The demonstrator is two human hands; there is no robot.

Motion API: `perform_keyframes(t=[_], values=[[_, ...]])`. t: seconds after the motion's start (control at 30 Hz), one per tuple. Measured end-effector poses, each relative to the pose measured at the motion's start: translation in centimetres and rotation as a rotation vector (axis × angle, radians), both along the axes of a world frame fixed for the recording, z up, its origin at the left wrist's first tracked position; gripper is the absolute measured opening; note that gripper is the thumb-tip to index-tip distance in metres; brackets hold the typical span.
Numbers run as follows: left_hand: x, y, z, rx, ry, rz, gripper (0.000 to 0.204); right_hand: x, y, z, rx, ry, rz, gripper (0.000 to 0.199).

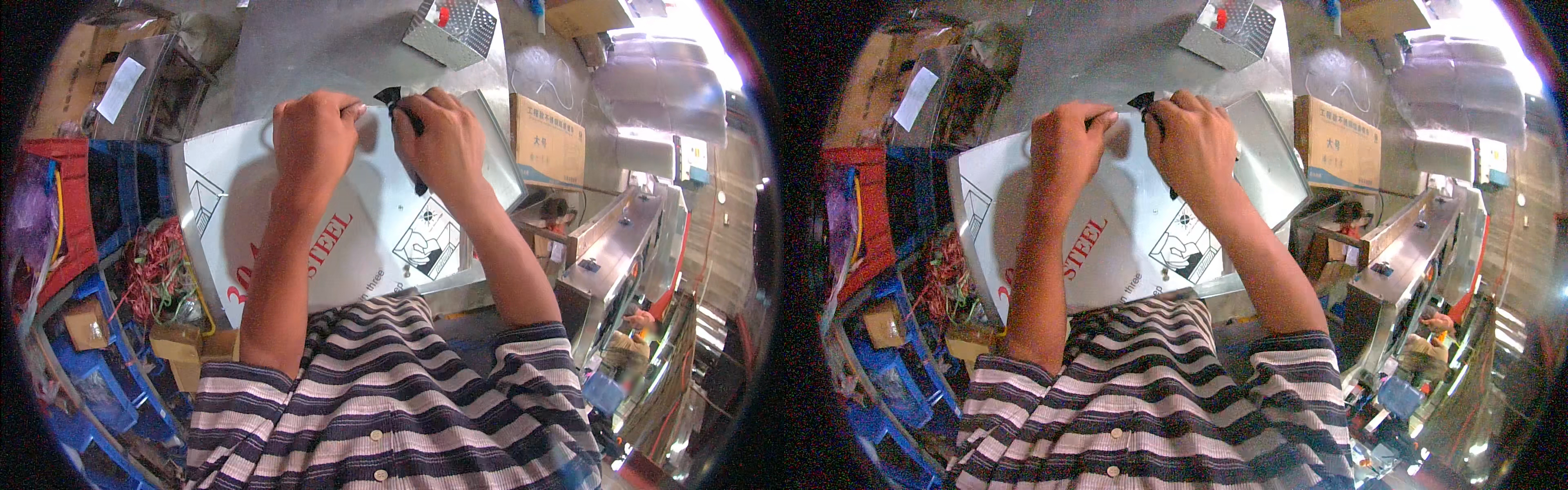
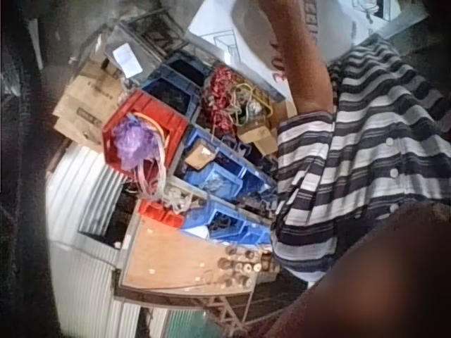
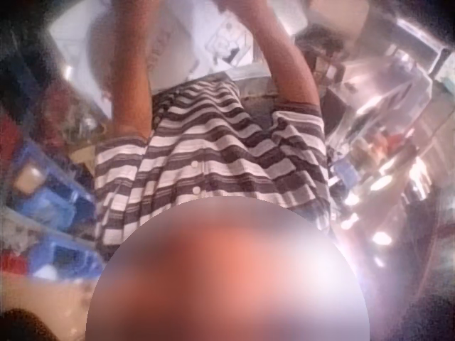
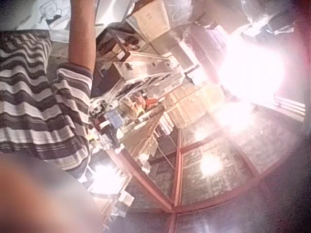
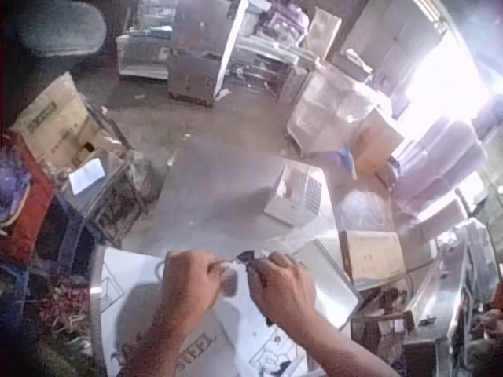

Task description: The person uses a small tool to scrape residue from a stainless steel sheet, then wipes the surface with a black cloth. The person flips the sheet to clean the other side and continues wiping until the sheet is set aside.

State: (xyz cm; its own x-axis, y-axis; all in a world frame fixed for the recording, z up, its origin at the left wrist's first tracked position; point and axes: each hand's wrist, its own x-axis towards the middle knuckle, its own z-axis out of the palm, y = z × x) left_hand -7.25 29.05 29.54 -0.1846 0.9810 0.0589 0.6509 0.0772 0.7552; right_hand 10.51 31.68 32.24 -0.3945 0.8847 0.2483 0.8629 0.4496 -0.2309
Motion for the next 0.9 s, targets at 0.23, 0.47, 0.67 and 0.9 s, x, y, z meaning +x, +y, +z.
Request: perform_keyframes(t=[0.23,0.47,0.67,0.9], values=[[-0.1,0.0,0.2,-0.031,-0.025,0.001,0.018,2.7,1.8,2.4,0.041,0.217,-0.246,0.019],[0.0,-0.1,0.4,-0.023,-0.061,0.001,0.017,4.7,-3.5,4.9,0.007,0.219,-0.350,0.016],[1.2,-0.2,0.8,0.015,0.159,0.011,0.038,7.7,-7.3,4.8,0.014,0.164,-0.406,0.019],[2.4,-0.1,0.5,0.012,0.315,0.032,0.042,8.1,-9.4,5.2,0.011,0.154,-0.429,0.019]])
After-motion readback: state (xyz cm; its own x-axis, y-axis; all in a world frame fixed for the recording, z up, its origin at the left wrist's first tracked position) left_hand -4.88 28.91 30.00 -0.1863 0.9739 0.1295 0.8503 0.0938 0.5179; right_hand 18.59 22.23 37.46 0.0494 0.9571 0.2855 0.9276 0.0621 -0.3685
